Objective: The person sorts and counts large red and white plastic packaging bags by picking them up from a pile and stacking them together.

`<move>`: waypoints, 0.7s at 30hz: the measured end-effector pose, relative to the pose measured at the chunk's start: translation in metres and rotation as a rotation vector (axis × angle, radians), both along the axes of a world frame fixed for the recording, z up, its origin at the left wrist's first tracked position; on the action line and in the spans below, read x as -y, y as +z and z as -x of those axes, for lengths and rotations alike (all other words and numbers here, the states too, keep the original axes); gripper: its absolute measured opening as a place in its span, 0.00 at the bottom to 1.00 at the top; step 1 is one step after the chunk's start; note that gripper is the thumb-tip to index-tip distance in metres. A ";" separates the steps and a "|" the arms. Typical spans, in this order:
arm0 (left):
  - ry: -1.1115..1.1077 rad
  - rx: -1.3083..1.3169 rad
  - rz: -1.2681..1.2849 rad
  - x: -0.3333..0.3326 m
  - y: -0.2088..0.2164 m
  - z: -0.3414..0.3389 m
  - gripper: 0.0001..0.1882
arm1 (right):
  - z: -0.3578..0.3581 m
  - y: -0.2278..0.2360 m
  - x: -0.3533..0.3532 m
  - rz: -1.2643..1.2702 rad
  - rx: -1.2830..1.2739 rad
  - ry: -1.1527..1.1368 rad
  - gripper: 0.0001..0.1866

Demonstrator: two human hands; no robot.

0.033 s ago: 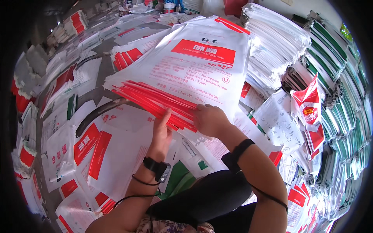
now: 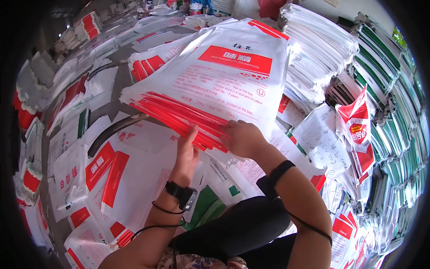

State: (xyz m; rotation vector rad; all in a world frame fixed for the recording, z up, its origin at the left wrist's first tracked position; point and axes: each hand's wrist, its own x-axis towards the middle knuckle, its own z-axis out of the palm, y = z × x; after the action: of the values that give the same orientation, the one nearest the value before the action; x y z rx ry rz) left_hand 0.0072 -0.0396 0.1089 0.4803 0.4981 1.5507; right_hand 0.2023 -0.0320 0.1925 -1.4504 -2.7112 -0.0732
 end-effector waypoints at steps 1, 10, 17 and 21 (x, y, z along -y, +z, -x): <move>-0.006 -0.004 0.015 0.001 0.002 0.000 0.33 | -0.003 -0.002 -0.001 -0.021 -0.073 0.012 0.19; -0.080 0.033 -0.050 0.003 -0.012 0.011 0.27 | -0.039 0.050 -0.044 -0.294 -0.303 0.095 0.11; -0.079 0.040 -0.074 0.002 -0.019 0.012 0.29 | -0.024 0.090 0.022 -0.348 -0.006 0.024 0.31; -0.037 -0.007 -0.069 0.001 -0.013 0.007 0.31 | -0.015 0.029 0.023 -0.143 -0.114 -0.017 0.27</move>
State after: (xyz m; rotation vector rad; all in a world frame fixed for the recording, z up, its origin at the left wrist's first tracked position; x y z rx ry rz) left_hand 0.0004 -0.0410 0.0958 0.5455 0.4400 1.5349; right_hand 0.2175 -0.0545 0.2214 -1.3935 -2.5469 -0.1762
